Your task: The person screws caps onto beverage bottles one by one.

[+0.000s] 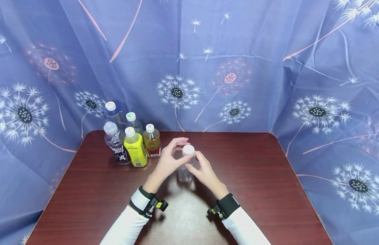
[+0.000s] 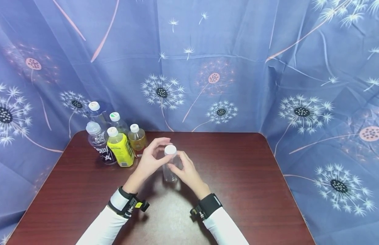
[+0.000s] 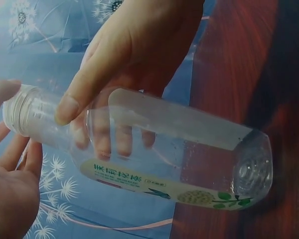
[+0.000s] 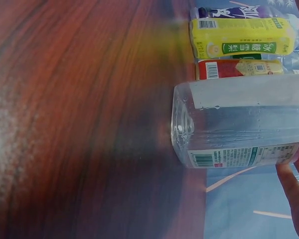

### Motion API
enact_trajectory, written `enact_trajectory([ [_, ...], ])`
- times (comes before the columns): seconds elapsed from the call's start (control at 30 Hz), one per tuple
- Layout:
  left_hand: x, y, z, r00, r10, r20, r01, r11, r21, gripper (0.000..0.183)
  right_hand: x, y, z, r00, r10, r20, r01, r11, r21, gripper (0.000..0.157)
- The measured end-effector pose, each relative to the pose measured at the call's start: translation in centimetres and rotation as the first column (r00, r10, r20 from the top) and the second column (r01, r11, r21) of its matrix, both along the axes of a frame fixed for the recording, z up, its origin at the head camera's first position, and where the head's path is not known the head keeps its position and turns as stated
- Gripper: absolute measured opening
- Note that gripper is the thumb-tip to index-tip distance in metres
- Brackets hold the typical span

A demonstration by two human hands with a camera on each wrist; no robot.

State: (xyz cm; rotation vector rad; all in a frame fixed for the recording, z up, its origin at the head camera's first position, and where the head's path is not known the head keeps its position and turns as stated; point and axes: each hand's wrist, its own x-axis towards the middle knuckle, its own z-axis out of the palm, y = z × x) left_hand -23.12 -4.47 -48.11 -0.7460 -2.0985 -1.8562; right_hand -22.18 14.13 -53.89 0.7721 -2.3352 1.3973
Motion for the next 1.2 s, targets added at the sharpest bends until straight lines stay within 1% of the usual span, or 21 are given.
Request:
enact_trajectory([
  [0.2, 0.08, 0.09, 0.16, 1.000, 0.006, -0.012, -0.006, 1.000, -0.017, 0.068, 0.11, -0.13, 0.10, 1.000, 0.001, 0.007, -0.001, 1.000, -0.011, 0.038],
  [0.27, 0.07, 0.13, 0.20, 1.000, 0.009, -0.015, -0.009, 1.000, -0.017, 0.068, 0.05, -0.12, 0.06, 1.000, 0.001, 0.001, -0.001, 1.000, -0.014, 0.038],
  [0.37, 0.09, 0.00, 0.12, 1.000, -0.004, -0.022, 0.004, 1.000, -0.019, 0.065, 0.01, -0.13, 0.01, 1.000, -0.002, -0.005, 0.002, 1.000, -0.021, 0.039],
  [0.47, 0.06, -0.08, -0.08, 0.999, -0.020, -0.032, 0.020, 1.000, -0.011, 0.067, 0.05, -0.10, 0.05, 1.000, -0.003, 0.013, 0.003, 1.000, -0.023, 0.039],
  [0.6, -0.03, 0.03, -0.23, 1.000, -0.007, -0.029, 0.007, 1.000, 0.001, 0.070, 0.16, -0.07, 0.17, 0.999, -0.007, 0.041, 0.007, 1.000, -0.015, 0.039],
  [0.67, -0.05, 0.01, -0.23, 1.000, -0.006, -0.025, 0.006, 1.000, 0.009, 0.069, 0.20, -0.09, 0.24, 0.999, -0.007, 0.039, 0.008, 1.000, -0.010, 0.039],
  [0.87, -0.04, -0.11, -0.24, 0.998, -0.047, -0.029, 0.048, 0.998, 0.036, 0.067, 0.21, -0.11, 0.29, 1.000, 0.002, 0.008, -0.002, 1.000, -0.005, 0.037],
  [0.97, -0.02, -0.01, -0.18, 0.999, -0.042, -0.024, 0.043, 0.998, 0.041, 0.069, 0.24, -0.08, 0.30, 1.000, 0.000, 0.012, 0.000, 1.000, -0.006, 0.037],
  [1.1, -0.04, 0.00, -0.23, 1.000, -0.017, -0.010, 0.018, 0.999, 0.048, 0.069, 0.21, -0.03, 0.29, 1.000, 0.009, 0.027, -0.008, 1.000, -0.003, 0.038],
  [1.2, -0.04, -0.10, -0.34, 1.000, -0.025, -0.014, 0.026, 0.998, 0.055, 0.065, 0.17, -0.01, 0.30, 0.999, 0.018, 0.035, -0.018, 1.000, -0.006, 0.038],
])
